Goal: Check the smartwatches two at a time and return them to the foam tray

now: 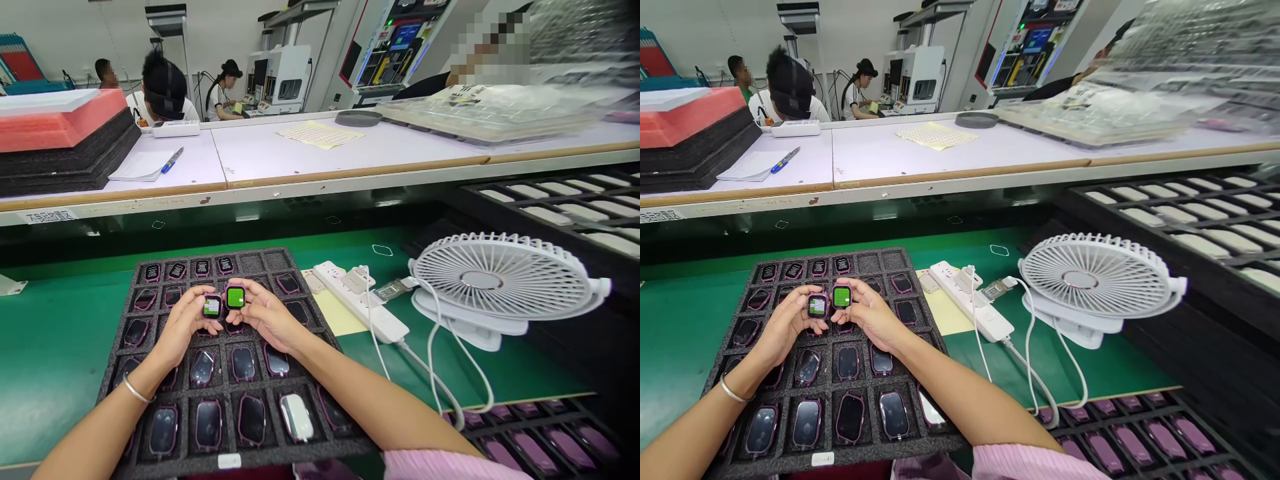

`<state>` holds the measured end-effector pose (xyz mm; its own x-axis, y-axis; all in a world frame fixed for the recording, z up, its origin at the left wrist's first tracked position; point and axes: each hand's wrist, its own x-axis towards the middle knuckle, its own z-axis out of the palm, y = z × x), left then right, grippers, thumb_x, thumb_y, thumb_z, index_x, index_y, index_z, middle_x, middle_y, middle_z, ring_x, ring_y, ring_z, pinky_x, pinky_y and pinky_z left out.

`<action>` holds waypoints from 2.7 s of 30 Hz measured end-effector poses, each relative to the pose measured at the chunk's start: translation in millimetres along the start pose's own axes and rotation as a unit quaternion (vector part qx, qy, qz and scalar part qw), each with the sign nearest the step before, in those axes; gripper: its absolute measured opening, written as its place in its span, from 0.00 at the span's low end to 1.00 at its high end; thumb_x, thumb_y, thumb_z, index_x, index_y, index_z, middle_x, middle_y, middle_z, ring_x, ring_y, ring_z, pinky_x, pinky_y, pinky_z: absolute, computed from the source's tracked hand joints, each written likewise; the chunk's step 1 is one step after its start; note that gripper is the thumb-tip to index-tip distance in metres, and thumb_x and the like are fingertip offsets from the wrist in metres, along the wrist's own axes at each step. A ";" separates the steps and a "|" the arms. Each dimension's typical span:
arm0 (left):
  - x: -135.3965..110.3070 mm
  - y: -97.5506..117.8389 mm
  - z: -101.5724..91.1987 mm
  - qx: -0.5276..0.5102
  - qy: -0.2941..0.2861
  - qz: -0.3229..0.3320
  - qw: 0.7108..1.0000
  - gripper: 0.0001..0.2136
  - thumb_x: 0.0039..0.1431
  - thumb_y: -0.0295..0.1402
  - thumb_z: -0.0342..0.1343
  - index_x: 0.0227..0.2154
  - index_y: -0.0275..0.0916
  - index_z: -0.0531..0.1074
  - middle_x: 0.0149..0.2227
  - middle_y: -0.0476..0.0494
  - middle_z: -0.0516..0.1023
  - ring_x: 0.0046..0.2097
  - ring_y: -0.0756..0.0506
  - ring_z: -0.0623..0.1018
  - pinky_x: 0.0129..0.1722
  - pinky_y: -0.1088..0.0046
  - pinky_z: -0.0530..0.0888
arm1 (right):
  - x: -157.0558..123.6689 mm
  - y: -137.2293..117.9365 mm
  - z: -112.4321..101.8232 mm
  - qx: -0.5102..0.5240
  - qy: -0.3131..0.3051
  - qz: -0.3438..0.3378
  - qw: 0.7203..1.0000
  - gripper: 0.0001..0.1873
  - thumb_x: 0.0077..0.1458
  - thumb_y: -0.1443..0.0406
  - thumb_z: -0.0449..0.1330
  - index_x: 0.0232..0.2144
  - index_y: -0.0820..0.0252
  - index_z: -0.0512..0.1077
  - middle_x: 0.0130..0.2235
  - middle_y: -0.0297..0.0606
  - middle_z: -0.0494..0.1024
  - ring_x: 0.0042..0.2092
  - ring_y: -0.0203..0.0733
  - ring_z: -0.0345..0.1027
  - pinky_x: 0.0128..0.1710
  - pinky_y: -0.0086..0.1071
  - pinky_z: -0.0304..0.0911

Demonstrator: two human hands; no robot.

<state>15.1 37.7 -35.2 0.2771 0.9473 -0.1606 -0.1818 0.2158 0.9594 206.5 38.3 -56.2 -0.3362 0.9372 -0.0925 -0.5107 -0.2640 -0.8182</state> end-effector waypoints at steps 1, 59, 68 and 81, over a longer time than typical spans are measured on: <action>0.1 -0.1 -0.1 -0.001 0.000 0.001 1.000 0.25 0.55 0.50 0.62 0.47 0.37 0.70 0.33 0.45 0.77 0.30 0.45 0.80 0.30 0.69 0.76 | 0.3 0.1 -0.5 0.002 0.000 0.000 1.000 0.24 0.47 0.71 0.65 0.49 0.55 0.71 0.42 0.37 0.79 0.34 0.38 0.77 0.37 0.33 0.68; 40.5 52.4 -123.5 0.741 0.184 0.053 0.644 0.26 0.58 0.44 0.53 0.55 0.34 0.72 0.51 0.27 0.70 0.54 0.27 0.67 0.53 0.50 0.66 | 85.3 -80.2 -70.4 -0.819 0.010 -0.017 0.574 0.28 0.54 0.62 0.66 0.58 0.55 0.71 0.61 0.52 0.64 0.62 0.63 0.56 0.58 0.53 0.55; 9.8 20.8 -142.9 0.726 0.157 -0.005 0.670 0.26 0.54 0.49 0.57 0.49 0.34 0.74 0.46 0.30 0.74 0.52 0.30 0.71 0.52 0.56 0.67 | 95.0 -39.5 22.0 -0.821 -0.078 -0.057 0.562 0.14 0.62 0.62 0.60 0.50 0.57 0.74 0.52 0.49 0.70 0.56 0.55 0.63 0.53 0.45 0.56; 18.5 55.3 -94.6 0.514 0.182 0.089 0.833 0.15 0.53 0.38 0.54 0.43 0.38 0.67 0.37 0.42 0.78 0.37 0.43 0.78 0.35 0.68 0.72 | 108.3 23.4 79.2 -0.686 -0.100 -0.101 0.714 0.11 0.47 0.71 0.65 0.30 0.59 0.66 0.41 0.41 0.70 0.47 0.51 0.64 0.47 0.43 0.58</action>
<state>-79.2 89.6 -7.0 -0.0073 0.9921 0.1253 0.7674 -0.0748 0.6368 95.5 115.6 -40.5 -0.5423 0.8366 0.0774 0.6433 0.4727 -0.6023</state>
